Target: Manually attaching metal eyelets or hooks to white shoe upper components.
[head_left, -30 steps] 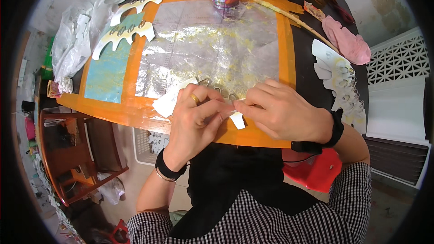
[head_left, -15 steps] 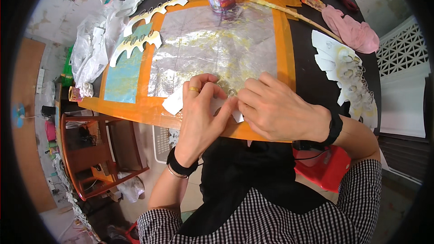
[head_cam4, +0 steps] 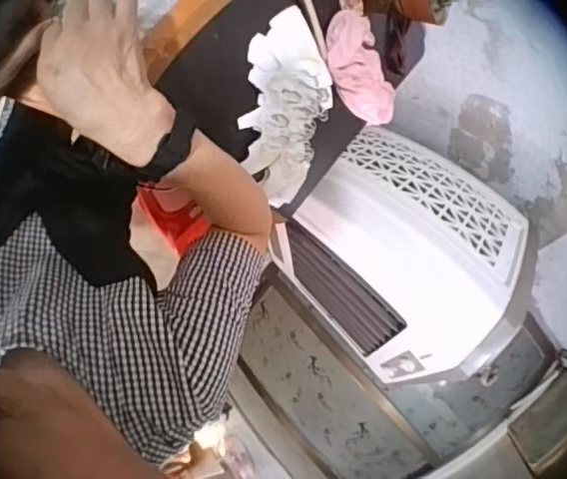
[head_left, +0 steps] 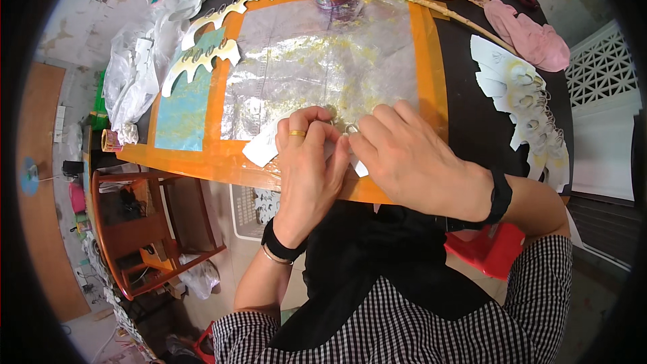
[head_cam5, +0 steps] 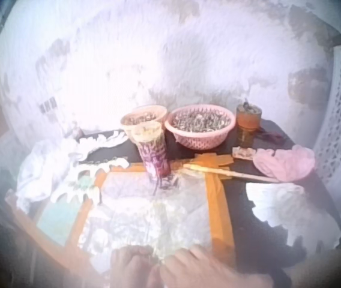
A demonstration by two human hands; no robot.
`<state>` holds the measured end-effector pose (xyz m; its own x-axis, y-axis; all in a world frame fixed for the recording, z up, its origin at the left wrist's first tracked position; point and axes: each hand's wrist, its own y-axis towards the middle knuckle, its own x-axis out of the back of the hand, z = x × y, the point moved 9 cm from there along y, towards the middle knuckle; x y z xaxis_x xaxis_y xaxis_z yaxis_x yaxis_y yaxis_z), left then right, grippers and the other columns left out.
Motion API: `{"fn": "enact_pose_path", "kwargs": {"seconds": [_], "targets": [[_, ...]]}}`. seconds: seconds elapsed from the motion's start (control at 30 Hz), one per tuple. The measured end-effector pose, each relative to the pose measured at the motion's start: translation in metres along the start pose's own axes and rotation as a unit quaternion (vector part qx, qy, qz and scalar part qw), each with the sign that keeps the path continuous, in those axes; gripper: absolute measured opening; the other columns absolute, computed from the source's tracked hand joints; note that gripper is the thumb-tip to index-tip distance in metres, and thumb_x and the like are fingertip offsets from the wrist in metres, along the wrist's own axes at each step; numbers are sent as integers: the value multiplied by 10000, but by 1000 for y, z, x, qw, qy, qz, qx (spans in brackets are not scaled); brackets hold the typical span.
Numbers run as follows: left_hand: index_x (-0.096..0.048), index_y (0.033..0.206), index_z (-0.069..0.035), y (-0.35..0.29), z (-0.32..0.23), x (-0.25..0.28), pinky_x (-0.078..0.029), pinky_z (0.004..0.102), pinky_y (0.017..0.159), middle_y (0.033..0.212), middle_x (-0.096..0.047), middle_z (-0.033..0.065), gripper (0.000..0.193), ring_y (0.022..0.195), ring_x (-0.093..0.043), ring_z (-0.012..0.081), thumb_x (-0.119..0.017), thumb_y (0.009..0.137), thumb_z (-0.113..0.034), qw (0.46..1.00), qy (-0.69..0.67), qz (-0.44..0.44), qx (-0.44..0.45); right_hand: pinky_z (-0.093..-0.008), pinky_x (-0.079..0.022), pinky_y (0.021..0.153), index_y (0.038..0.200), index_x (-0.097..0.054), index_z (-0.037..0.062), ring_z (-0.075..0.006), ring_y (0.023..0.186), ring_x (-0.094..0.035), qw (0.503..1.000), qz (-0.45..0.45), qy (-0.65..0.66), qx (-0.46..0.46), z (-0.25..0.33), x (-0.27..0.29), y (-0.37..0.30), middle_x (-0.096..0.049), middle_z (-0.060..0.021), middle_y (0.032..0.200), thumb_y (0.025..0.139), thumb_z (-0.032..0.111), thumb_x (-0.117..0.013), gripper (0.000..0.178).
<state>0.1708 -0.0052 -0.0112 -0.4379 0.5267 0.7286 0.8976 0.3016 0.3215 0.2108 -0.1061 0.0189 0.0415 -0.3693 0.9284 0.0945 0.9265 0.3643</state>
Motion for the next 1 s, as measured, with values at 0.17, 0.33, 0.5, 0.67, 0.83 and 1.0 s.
{"fn": "enact_pose_path", "kwargs": {"seconds": [0.17,0.33,0.5,0.67,0.83,1.0], "targets": [[-590,915,-20,0,-1,1,-413,452,946,1188,-570,140,172,1072,-503,341,-734,827,-53,1000,23,-6,-6,-333,-386,757,841,-630,28,-202,830,-483,995,54,-82,8,11,-5,-2,-489,-52,810,819,129,-616,104],[-569,885,-23,1,-4,0,-418,452,912,1173,-573,147,196,1022,-501,342,-740,792,-47,999,36,-15,-14,-329,-379,741,840,-617,32,-190,799,-469,993,56,-100,8,11,-9,0,-464,-39,791,823,145,-621,114],[-561,873,-27,2,-3,-1,-416,452,907,1178,-573,147,198,1019,-499,343,-736,780,-34,999,38,-5,3,-327,-379,734,839,-608,34,-185,789,-472,996,40,-80,-2,10,-7,0,-453,-30,785,833,165,-636,134],[-555,864,-32,3,-1,-3,-414,449,905,1179,-573,144,203,1022,-499,345,-735,770,-22,999,38,3,15,-331,-390,743,843,-624,25,-190,794,-480,998,28,-59,-4,9,-9,-2,-463,-32,782,828,149,-647,127],[-540,865,-39,4,5,4,-410,438,896,1154,-582,146,210,1009,-505,329,-712,758,18,996,-38,-52,54,-336,-401,749,840,-642,17,-196,793,-484,997,38,-71,3,12,-7,0,-476,-39,779,812,126,-642,112],[-564,899,-57,4,8,5,-409,419,885,1018,-619,100,227,994,-508,311,-699,748,45,996,-70,-35,47,-332,-409,763,830,-635,17,-194,792,-487,997,28,-67,8,10,-4,1,-465,-41,773,773,120,-646,119]]}}
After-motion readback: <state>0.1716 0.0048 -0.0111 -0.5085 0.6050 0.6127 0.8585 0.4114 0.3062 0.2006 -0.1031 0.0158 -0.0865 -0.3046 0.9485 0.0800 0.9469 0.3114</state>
